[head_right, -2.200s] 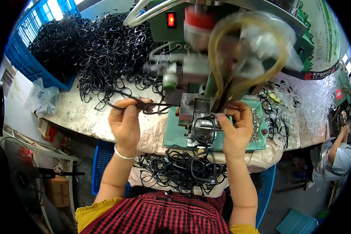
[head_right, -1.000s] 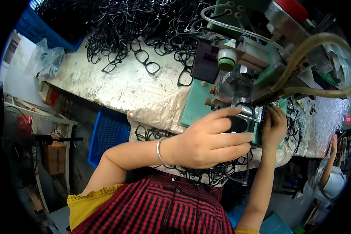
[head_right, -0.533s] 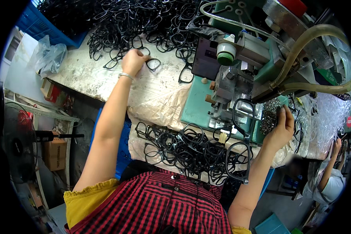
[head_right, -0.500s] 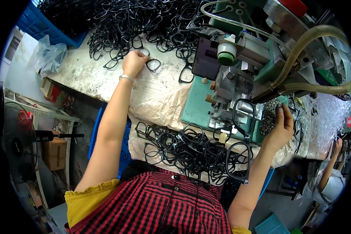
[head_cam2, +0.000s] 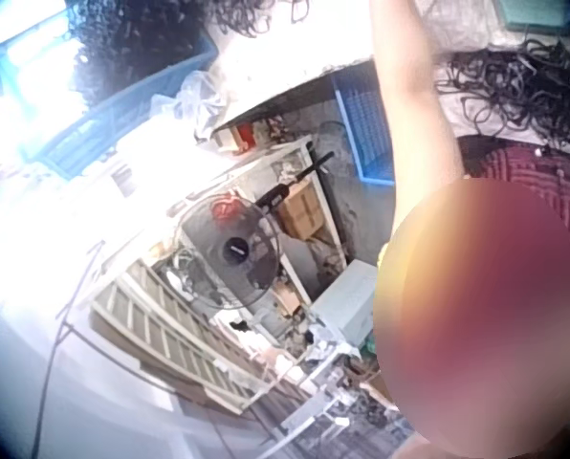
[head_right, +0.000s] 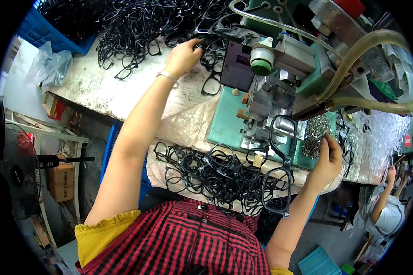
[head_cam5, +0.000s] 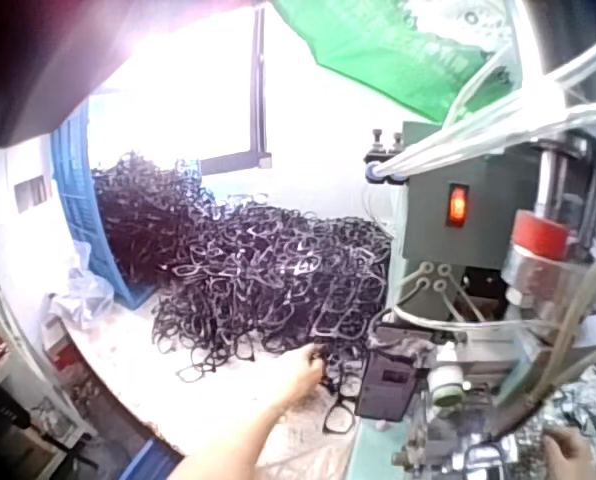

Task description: The person assembles eyeglasses by inserting small metal components into the frames using a specialized machine. They pick up frames from a pile, place them in the machine, and then remove the finished product.

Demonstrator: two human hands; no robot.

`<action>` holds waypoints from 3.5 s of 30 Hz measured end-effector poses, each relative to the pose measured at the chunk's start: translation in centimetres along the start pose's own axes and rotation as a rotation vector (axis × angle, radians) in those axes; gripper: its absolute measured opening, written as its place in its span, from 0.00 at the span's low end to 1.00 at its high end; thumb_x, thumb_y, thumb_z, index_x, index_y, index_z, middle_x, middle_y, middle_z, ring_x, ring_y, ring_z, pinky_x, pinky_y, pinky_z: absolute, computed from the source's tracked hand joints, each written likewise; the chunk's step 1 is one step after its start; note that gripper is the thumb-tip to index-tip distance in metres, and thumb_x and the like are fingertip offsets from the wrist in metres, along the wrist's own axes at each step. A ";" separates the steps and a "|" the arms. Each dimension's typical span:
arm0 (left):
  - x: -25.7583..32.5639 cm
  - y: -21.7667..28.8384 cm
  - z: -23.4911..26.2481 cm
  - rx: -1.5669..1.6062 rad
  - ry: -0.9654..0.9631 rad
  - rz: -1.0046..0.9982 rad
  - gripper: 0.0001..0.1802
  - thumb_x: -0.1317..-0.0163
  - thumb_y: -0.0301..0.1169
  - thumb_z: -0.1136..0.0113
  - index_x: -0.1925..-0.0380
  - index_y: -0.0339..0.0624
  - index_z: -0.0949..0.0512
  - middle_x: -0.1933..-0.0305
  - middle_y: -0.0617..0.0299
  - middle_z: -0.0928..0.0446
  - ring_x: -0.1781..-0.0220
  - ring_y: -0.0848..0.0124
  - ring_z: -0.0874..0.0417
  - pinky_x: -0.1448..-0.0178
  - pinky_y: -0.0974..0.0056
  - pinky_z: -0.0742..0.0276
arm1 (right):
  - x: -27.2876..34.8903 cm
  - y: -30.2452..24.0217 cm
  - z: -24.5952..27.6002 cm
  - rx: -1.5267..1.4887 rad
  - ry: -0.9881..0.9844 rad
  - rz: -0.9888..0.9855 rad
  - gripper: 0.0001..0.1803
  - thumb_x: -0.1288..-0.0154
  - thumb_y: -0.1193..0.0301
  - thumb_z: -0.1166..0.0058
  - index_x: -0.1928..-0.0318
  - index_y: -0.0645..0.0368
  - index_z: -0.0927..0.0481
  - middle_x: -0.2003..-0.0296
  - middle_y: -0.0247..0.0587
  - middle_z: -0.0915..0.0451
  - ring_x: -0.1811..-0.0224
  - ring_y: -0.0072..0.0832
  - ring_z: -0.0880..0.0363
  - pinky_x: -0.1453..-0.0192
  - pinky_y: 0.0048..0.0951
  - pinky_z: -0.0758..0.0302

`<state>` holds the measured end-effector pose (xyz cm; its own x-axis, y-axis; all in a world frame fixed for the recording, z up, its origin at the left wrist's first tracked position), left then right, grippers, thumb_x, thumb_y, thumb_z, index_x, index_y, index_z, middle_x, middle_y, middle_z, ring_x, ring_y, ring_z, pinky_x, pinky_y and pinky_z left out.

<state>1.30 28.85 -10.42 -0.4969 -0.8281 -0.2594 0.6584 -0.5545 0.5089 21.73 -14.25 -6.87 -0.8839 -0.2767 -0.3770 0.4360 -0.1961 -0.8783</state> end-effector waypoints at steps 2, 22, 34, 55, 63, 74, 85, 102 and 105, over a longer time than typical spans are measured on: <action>1.4 -0.6 1.5 -0.115 -0.188 0.063 0.24 0.38 0.41 0.50 0.43 0.55 0.20 0.51 0.49 0.16 0.47 0.51 0.17 0.44 0.52 0.23 | 1.4 -1.3 0.2 -0.142 -0.047 0.012 0.10 0.34 0.79 0.41 0.53 0.66 0.16 0.55 0.40 0.16 0.53 0.24 0.20 0.45 0.24 0.25; 11.8 18.7 16.0 0.927 0.134 -0.936 0.07 0.30 0.22 0.47 0.56 0.30 0.24 0.54 0.44 0.20 0.59 0.59 0.14 0.56 0.61 0.13 | 1.9 -11.9 -7.2 -0.787 -0.203 -0.171 0.31 0.43 0.85 0.40 0.38 0.66 0.33 0.60 0.38 0.19 0.55 0.21 0.23 0.45 0.24 0.27; 17.4 21.9 10.3 0.472 -0.104 -1.204 0.14 0.51 0.31 0.25 0.61 0.49 0.13 0.56 0.66 0.15 0.70 0.67 0.24 0.49 0.55 0.20 | -1.3 -1.5 0.1 0.653 -0.101 0.226 0.16 0.46 0.68 0.35 0.56 0.57 0.13 0.42 0.63 0.26 0.30 0.54 0.36 0.29 0.47 0.37; 16.2 11.2 9.6 0.538 0.255 -0.462 0.28 0.47 0.30 0.29 0.43 0.42 0.23 0.30 0.50 0.31 0.31 0.54 0.30 0.32 0.54 0.35 | -0.3 1.7 0.7 -0.009 0.049 -0.016 0.05 0.33 0.77 0.41 0.58 0.64 0.18 0.67 0.29 0.20 0.65 0.15 0.25 0.58 0.18 0.29; 4.2 9.8 4.2 0.770 0.240 -0.253 0.17 0.44 0.30 0.36 0.53 0.38 0.18 0.37 0.56 0.27 0.37 0.61 0.29 0.31 0.59 0.36 | -0.7 -0.8 -1.9 -0.041 -0.101 -0.007 0.11 0.34 0.76 0.39 0.52 0.65 0.16 0.59 0.35 0.15 0.56 0.19 0.21 0.48 0.21 0.27; 5.6 7.8 7.0 1.009 0.433 -0.116 0.12 0.37 0.31 0.34 0.56 0.41 0.20 0.49 0.61 0.20 0.53 0.66 0.23 0.43 0.62 0.29 | 2.9 1.4 3.3 -0.013 0.085 -0.099 0.08 0.36 0.80 0.39 0.57 0.65 0.17 0.61 0.33 0.17 0.59 0.18 0.22 0.52 0.20 0.27; 6.3 0.9 -0.3 -0.452 0.187 -0.243 0.15 0.44 0.45 0.34 0.73 0.43 0.18 0.63 0.55 0.23 0.56 0.52 0.24 0.54 0.52 0.26 | -0.3 -9.9 -4.0 -0.216 -0.212 0.168 0.05 0.44 0.81 0.38 0.66 0.65 0.19 0.64 0.36 0.17 0.59 0.23 0.20 0.51 0.24 0.26; 13.9 7.4 8.7 1.245 0.530 -0.195 0.09 0.23 0.29 0.52 0.57 0.36 0.24 0.59 0.57 0.21 0.64 0.71 0.20 0.61 0.68 0.22 | 3.1 -14.5 -5.1 -0.720 -0.291 -0.136 0.30 0.40 0.82 0.40 0.38 0.68 0.34 0.50 0.48 0.19 0.45 0.28 0.21 0.39 0.29 0.28; 16.7 15.5 10.6 0.920 0.269 -0.870 0.07 0.33 0.30 0.42 0.69 0.43 0.18 0.61 0.56 0.15 0.67 0.62 0.16 0.53 0.58 0.22 | 2.1 -12.9 -3.5 -0.472 -0.351 -0.020 0.24 0.41 0.77 0.39 0.43 0.65 0.26 0.47 0.49 0.19 0.40 0.34 0.23 0.34 0.34 0.31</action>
<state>-2.73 7.25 1.82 -0.3635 -0.2766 -0.8896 -0.5036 -0.7450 0.4374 13.65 -8.98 2.60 -0.7475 -0.5878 -0.3095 0.2261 0.2129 -0.9505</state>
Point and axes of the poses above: each hand's wrist, its own x-axis away from the middle knuckle, its own z-axis out of the back of the hand, y = z × x, the point moved 3 cm from there along -x, towards the middle knuckle
